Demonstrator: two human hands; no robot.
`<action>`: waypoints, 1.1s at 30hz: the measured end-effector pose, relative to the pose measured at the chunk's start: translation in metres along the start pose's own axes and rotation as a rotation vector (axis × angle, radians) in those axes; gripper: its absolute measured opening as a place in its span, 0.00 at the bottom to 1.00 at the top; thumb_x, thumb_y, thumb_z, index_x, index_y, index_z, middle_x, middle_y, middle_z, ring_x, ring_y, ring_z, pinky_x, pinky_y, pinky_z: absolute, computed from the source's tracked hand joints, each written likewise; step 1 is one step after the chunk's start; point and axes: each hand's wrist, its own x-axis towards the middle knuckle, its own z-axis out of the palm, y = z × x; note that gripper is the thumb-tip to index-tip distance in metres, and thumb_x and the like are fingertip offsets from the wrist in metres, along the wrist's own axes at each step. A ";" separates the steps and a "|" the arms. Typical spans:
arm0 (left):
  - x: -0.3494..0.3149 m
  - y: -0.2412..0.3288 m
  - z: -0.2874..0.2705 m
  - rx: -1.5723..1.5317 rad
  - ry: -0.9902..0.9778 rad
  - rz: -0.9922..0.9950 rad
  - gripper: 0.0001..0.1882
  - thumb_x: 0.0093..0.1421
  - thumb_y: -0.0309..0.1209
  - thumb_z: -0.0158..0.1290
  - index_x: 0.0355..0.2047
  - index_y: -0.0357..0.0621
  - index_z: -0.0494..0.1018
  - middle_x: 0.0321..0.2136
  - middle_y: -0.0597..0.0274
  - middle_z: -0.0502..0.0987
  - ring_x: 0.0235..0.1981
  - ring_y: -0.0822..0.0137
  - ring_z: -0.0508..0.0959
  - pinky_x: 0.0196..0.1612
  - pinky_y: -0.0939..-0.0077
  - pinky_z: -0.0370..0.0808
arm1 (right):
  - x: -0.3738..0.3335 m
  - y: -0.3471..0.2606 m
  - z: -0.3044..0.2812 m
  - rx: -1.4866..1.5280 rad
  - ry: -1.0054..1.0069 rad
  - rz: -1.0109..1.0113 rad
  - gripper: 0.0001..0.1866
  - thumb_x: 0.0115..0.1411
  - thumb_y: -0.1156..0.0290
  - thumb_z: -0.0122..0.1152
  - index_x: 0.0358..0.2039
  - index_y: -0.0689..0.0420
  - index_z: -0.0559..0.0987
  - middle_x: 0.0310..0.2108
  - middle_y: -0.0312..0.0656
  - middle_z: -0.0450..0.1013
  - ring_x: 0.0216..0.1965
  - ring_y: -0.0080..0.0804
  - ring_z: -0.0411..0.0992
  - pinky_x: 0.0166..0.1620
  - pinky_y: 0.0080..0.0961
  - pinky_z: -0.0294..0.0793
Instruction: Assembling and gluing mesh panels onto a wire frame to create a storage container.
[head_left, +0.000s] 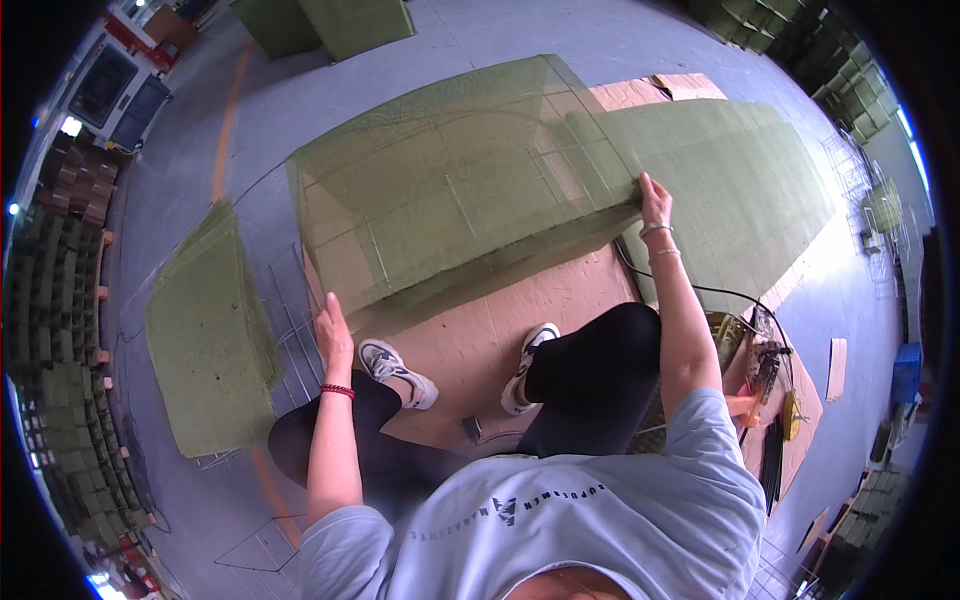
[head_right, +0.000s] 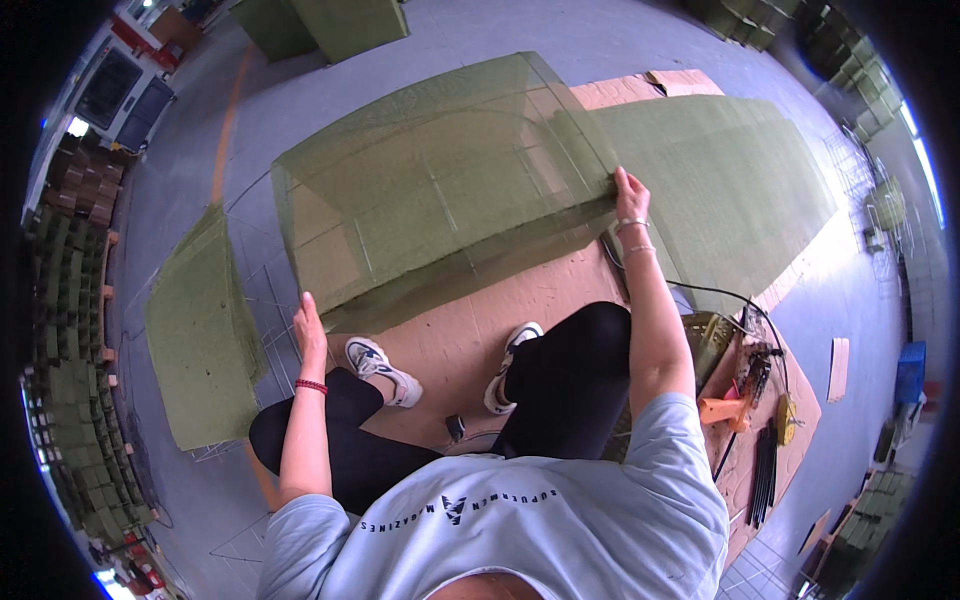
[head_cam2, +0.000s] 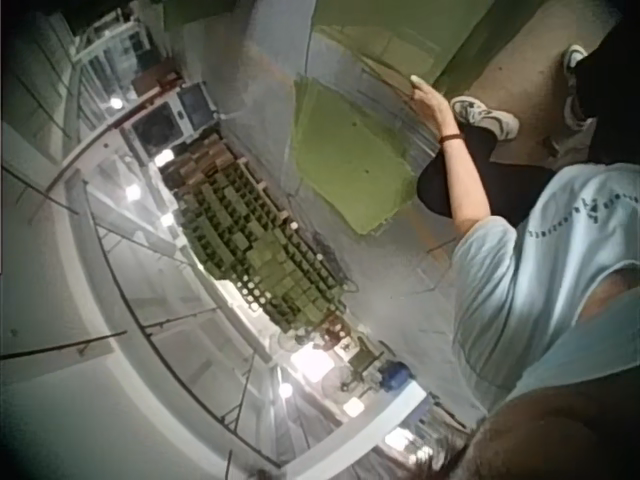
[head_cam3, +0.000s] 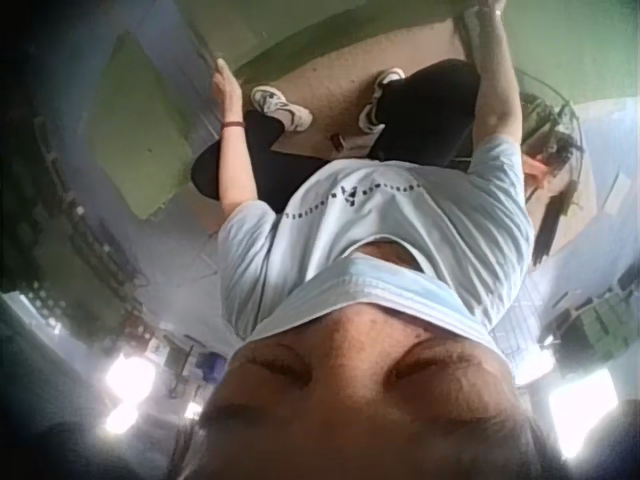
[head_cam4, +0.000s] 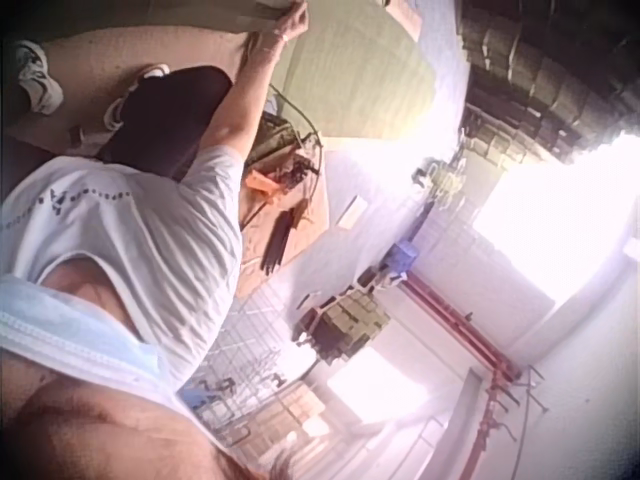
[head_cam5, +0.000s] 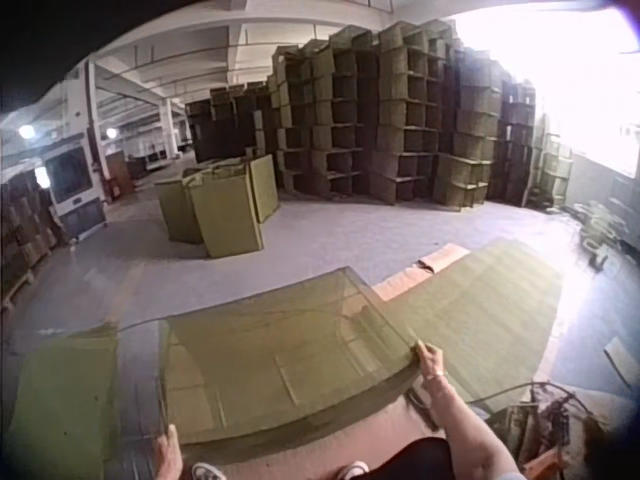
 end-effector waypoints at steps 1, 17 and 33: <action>0.003 -0.006 0.001 -0.058 -0.022 -0.019 0.39 0.66 0.58 0.36 0.39 0.24 0.73 0.32 0.34 0.76 0.34 0.47 0.74 0.41 0.57 0.67 | 0.002 -0.002 0.002 0.003 0.020 0.037 0.24 0.58 0.54 0.63 0.39 0.66 0.80 0.30 0.33 0.76 0.32 0.20 0.69 0.37 0.19 0.68; -0.015 -0.053 -0.001 -1.140 0.336 -0.679 0.40 0.65 0.59 0.37 0.60 0.32 0.60 0.60 0.45 0.62 0.60 0.53 0.63 0.60 0.62 0.62 | 0.028 -0.247 0.157 -0.340 -0.435 -0.327 0.24 0.56 0.50 0.64 0.31 0.62 0.84 0.21 0.32 0.72 0.24 0.19 0.65 0.31 0.20 0.68; -0.091 -0.043 -0.004 -0.729 0.650 -0.351 0.14 0.64 0.24 0.48 0.48 0.30 0.72 0.45 0.54 0.75 0.44 0.61 0.76 0.51 0.69 0.71 | 0.059 -0.225 0.143 -0.337 -0.420 -0.296 0.25 0.53 0.47 0.66 0.36 0.60 0.84 0.30 0.33 0.76 0.33 0.21 0.69 0.40 0.20 0.68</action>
